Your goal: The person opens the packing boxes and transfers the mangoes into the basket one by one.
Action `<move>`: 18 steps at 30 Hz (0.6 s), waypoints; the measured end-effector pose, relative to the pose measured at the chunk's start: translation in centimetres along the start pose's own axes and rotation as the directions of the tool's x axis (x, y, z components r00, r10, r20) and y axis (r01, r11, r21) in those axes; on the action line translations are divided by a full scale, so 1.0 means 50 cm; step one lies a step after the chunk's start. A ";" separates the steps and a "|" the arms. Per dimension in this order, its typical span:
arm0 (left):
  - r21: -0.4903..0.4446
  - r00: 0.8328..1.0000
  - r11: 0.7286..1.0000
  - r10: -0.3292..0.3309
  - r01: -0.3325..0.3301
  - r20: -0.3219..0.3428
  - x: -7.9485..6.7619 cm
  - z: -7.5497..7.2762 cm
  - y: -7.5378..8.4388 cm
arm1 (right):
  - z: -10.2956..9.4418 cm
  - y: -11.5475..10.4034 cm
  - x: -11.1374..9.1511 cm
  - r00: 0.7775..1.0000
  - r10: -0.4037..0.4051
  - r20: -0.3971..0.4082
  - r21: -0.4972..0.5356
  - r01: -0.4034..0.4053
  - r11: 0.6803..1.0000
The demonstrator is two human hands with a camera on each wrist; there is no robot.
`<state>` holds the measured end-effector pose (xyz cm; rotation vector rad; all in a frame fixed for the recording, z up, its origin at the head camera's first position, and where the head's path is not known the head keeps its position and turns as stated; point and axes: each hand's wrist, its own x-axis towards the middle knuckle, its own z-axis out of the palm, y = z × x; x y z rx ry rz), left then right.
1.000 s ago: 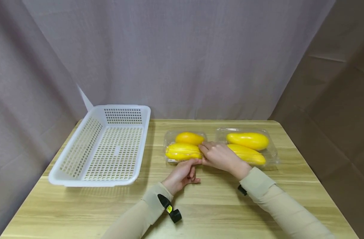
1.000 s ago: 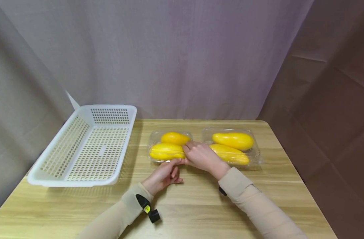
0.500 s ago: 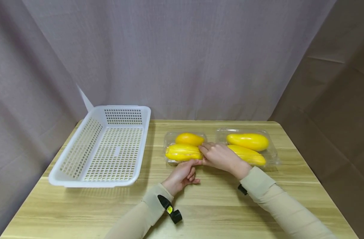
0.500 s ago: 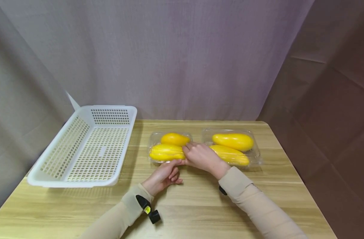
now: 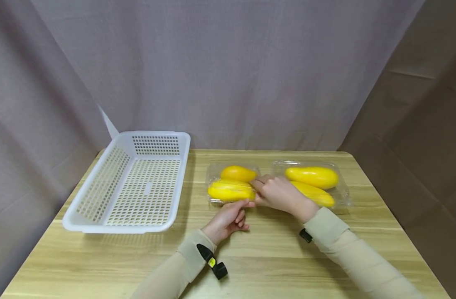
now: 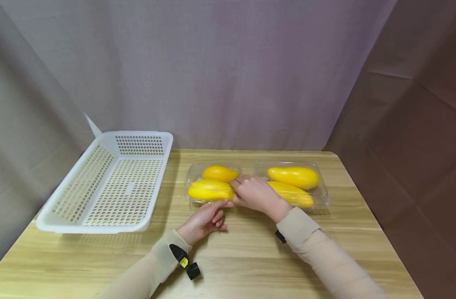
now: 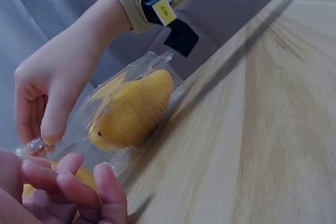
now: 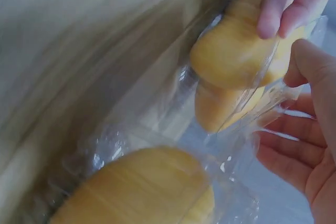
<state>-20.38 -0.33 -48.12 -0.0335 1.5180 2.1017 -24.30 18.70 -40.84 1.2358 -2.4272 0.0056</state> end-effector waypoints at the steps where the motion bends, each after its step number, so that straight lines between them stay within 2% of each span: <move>1: 0.004 1.000 1.000 -0.001 0.001 -0.005 0.000 0.000 0.001 | 0.001 0.000 -0.002 1.000 0.017 -0.004 0.007 -0.017 1.000; 8: 0.056 1.000 0.998 -0.002 0.004 -0.021 -0.011 -0.002 0.008 | 0.000 -0.001 -0.012 0.990 0.139 0.028 0.132 -0.142 0.981; 11: 0.127 0.997 0.991 0.054 -0.046 -0.059 -0.025 -0.005 0.014 | -0.002 0.001 -0.013 0.986 0.163 0.030 0.175 -0.165 0.971; 13: 0.204 0.988 0.974 0.121 -0.099 -0.099 -0.036 -0.011 0.019 | -0.005 0.003 -0.012 0.984 0.177 0.029 0.197 -0.179 0.964; 18: 0.388 0.949 0.900 0.275 -0.198 -0.155 -0.068 -0.029 0.037 | -0.010 0.007 -0.012 0.980 0.199 0.026 0.208 -0.200 0.958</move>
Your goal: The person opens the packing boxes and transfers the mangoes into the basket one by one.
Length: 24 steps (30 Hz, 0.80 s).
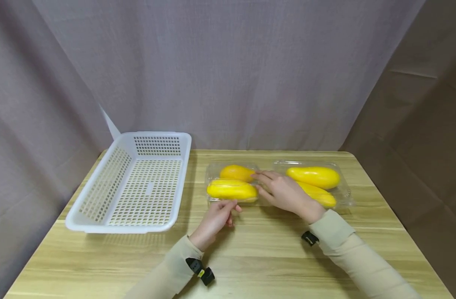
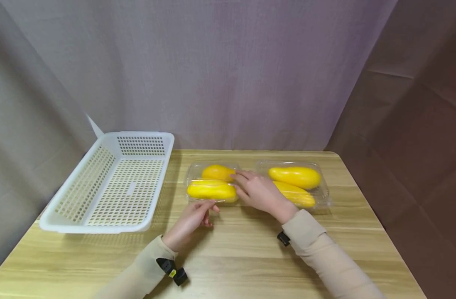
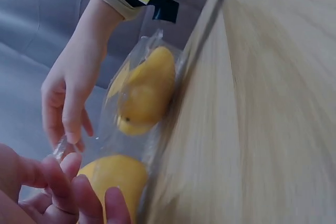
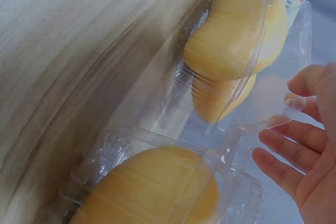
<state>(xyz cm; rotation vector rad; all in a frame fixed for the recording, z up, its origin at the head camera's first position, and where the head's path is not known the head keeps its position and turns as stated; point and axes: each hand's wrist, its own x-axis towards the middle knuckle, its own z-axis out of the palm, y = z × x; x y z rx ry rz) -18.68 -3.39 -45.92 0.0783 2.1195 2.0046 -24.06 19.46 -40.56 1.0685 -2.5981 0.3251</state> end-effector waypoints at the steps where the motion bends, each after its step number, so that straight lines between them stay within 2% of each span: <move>1: 0.027 1.000 0.999 0.026 -0.026 -0.016 -0.005 -0.006 0.004 | 0.000 0.001 0.000 1.000 -0.003 -0.004 0.002 0.003 1.000; 3: 0.070 0.994 0.994 0.093 -0.088 -0.064 -0.012 -0.019 0.009 | 0.000 0.001 0.001 1.000 -0.017 -0.019 0.003 0.017 1.000; 5: 0.121 0.976 0.980 0.176 -0.161 -0.127 -0.017 -0.030 0.014 | -0.001 0.002 0.002 0.999 -0.028 -0.035 0.003 0.028 1.000; 9: 0.202 0.914 0.941 0.319 -0.273 -0.249 -0.020 -0.048 0.012 | -0.002 0.003 0.003 0.998 -0.029 -0.051 0.011 0.030 1.000; 12: 0.229 0.873 0.921 0.375 -0.314 -0.311 -0.015 -0.054 0.005 | -0.005 0.003 0.004 0.999 -0.018 -0.049 0.016 0.019 1.000; 15: 0.240 0.847 0.911 0.403 -0.335 -0.347 -0.010 -0.059 -0.003 | -0.007 0.003 0.005 0.999 -0.008 -0.048 0.021 0.009 1.000; 17: 0.243 0.838 0.907 0.414 -0.345 -0.356 -0.006 -0.062 -0.006 | -0.008 0.002 0.007 0.998 0.002 -0.055 0.024 -0.001 1.000; 20: 0.242 0.834 0.912 0.403 -0.331 -0.378 0.002 -0.067 -0.011 | -0.009 0.002 0.010 0.997 0.019 -0.073 0.038 -0.016 0.999; 22: 0.231 0.843 0.924 0.375 -0.305 -0.385 0.008 -0.071 -0.015 | -0.010 0.002 0.011 0.996 0.030 -0.082 0.047 -0.026 0.999; 24: 0.187 0.869 0.944 0.324 -0.272 -0.374 0.014 -0.077 -0.020 | -0.011 0.001 0.013 0.995 0.042 -0.087 0.055 -0.037 0.998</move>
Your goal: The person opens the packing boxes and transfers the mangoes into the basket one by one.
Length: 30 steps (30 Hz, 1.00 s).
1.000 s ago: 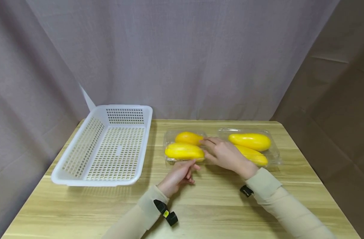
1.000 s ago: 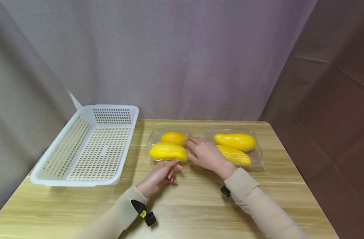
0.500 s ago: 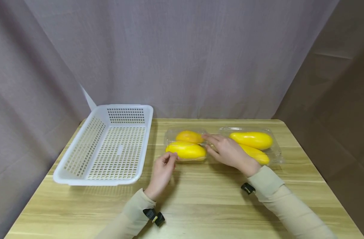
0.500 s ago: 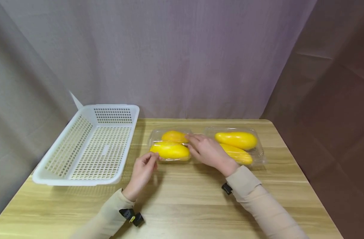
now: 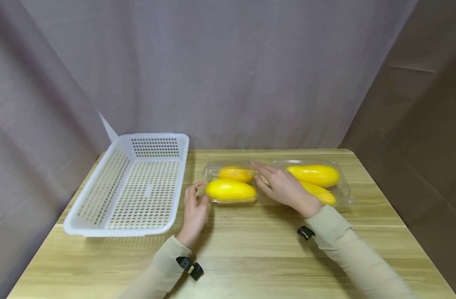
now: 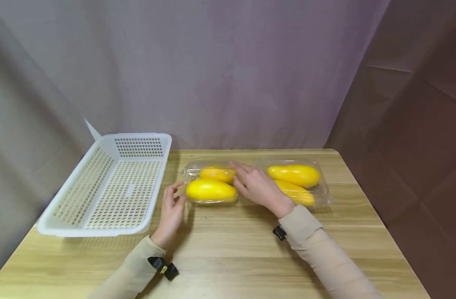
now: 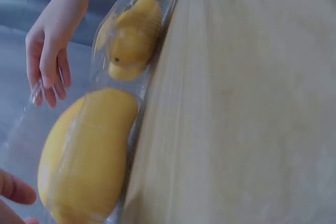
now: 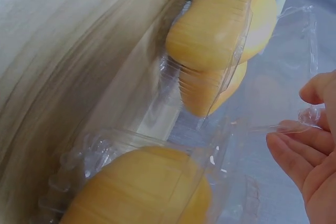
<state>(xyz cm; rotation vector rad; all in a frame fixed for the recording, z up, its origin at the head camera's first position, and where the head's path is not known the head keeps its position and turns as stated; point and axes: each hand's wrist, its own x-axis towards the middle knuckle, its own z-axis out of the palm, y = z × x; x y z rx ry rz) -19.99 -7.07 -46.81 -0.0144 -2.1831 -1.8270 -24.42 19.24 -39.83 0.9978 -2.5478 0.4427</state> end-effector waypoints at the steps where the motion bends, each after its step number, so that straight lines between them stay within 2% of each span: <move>1: -0.016 0.999 0.999 -0.031 0.031 0.017 0.002 -0.002 -0.004 | 0.001 0.000 0.001 1.000 0.002 0.000 0.001 -0.002 1.000; 5: -0.064 0.982 0.985 -0.156 0.163 0.103 0.004 -0.008 -0.018 | 0.003 -0.002 0.006 1.000 0.004 0.003 0.000 -0.004 1.000; 9: -0.064 0.968 0.975 -0.204 0.215 0.143 0.007 -0.007 -0.022 | -0.002 -0.003 0.013 1.000 0.023 0.001 0.013 -0.023 1.000; 14: -0.052 0.967 0.976 -0.201 0.211 0.155 0.010 -0.006 -0.021 | -0.013 -0.002 0.023 0.998 0.062 -0.026 0.039 -0.061 0.997; 23: -0.029 0.964 0.977 -0.203 0.211 0.174 0.002 -0.013 -0.019 | -0.011 0.009 0.046 0.996 0.027 -0.081 0.018 -0.026 1.000; 30: -0.004 0.965 0.980 -0.195 0.199 0.176 0.002 -0.018 -0.017 | -0.018 0.018 0.066 0.993 0.105 -0.063 0.070 -0.100 0.993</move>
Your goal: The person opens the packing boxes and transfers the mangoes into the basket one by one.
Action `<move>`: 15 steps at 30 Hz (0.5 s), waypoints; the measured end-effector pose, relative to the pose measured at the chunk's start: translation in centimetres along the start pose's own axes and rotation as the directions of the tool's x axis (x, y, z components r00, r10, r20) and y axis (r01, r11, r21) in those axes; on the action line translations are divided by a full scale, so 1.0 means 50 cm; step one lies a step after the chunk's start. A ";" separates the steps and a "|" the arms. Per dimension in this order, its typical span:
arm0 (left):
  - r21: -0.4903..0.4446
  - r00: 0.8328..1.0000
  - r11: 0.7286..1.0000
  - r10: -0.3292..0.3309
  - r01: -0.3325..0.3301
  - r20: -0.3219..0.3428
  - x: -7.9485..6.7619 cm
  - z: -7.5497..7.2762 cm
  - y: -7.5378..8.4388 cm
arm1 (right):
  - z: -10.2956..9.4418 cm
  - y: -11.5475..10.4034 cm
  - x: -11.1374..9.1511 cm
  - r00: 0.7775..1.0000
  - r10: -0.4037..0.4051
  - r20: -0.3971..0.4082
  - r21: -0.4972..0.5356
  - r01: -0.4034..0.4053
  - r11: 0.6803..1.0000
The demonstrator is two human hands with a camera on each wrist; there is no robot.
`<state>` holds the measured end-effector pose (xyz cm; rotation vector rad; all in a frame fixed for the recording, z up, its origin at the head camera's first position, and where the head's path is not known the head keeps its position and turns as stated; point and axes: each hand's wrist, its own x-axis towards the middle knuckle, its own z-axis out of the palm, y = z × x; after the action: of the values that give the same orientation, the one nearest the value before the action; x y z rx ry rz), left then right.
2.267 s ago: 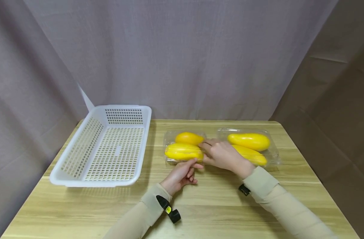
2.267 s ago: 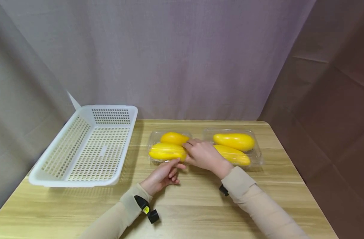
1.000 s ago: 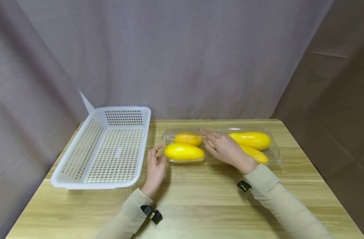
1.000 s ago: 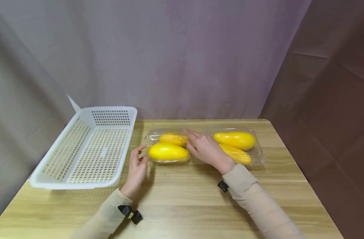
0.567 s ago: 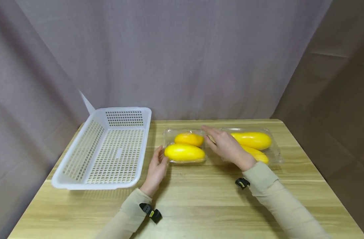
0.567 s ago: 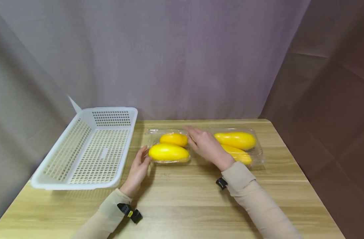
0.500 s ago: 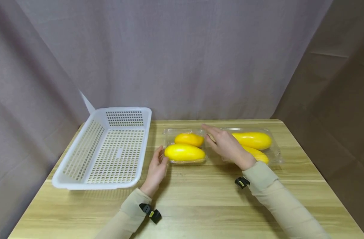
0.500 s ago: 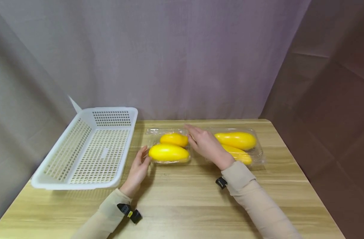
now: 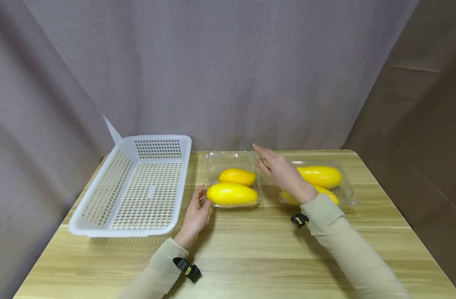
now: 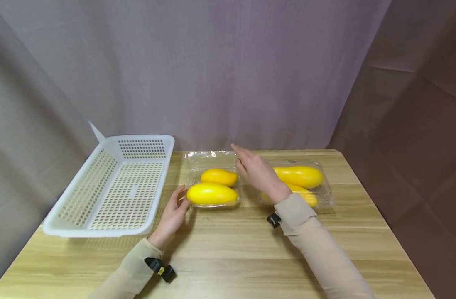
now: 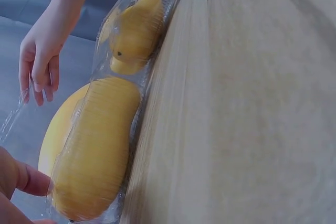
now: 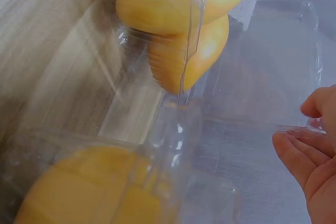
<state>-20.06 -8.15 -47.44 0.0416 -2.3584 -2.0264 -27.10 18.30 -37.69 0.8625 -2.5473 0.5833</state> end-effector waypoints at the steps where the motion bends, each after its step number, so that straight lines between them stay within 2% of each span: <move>1: 0.001 1.000 1.000 -0.002 0.002 0.001 -0.001 0.000 0.000 | 0.000 0.001 0.002 1.000 0.011 0.000 0.009 -0.011 1.000; 5: 0.003 1.000 1.000 0.002 -0.002 -0.001 -0.003 -0.001 -0.001 | 0.004 0.005 0.010 0.999 0.029 -0.024 0.048 -0.028 0.998; 10: 0.003 1.000 1.000 0.007 -0.007 0.002 -0.003 -0.002 -0.001 | 0.015 0.010 0.023 0.995 0.032 -0.096 0.084 -0.023 0.996; 15: 0.016 1.000 1.000 0.021 -0.021 0.022 -0.003 -0.005 0.000 | 0.028 0.021 0.043 0.985 0.079 -0.156 0.116 -0.061 0.991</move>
<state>-19.88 -8.40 -47.40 -0.0047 -2.3773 -2.0088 -29.67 17.36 -38.11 0.7333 -2.4261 0.7894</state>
